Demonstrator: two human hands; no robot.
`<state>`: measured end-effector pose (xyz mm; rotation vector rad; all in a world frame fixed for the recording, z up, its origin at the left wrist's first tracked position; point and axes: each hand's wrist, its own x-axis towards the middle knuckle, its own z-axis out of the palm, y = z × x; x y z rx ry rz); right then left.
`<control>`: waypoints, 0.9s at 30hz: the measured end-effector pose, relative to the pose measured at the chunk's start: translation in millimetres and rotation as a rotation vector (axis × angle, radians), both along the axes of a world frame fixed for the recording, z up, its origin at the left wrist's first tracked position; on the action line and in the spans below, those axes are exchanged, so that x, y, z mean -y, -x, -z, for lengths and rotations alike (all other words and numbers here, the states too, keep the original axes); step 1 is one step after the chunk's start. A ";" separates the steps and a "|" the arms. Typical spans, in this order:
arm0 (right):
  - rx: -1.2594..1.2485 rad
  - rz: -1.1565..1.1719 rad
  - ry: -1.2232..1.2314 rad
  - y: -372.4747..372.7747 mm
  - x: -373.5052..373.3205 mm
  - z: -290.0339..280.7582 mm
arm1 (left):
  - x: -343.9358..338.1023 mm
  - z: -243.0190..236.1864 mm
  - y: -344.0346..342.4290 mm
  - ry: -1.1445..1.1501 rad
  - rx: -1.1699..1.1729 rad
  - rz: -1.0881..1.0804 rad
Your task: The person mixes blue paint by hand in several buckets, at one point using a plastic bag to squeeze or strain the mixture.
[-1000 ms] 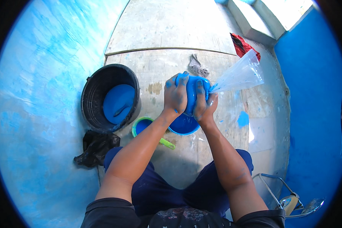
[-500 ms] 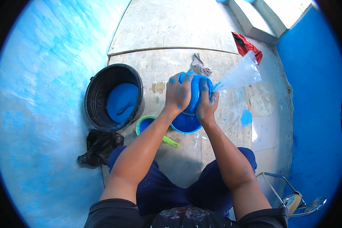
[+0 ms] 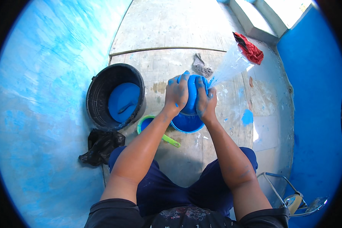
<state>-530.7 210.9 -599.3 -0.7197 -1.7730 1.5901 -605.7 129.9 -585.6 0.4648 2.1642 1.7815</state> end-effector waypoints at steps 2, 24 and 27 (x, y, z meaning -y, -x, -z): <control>0.031 0.002 -0.026 -1.7 -4.4 2.7 | -3.5 -0.7 -8.2 0.018 0.029 -0.032; 0.239 -0.119 -0.295 -9.0 -20.3 -36.2 | -20.4 43.3 -7.2 -0.266 0.323 -0.054; 0.245 -0.124 -0.275 -7.3 -17.3 -33.2 | -21.3 55.8 -7.8 -0.245 0.111 -0.127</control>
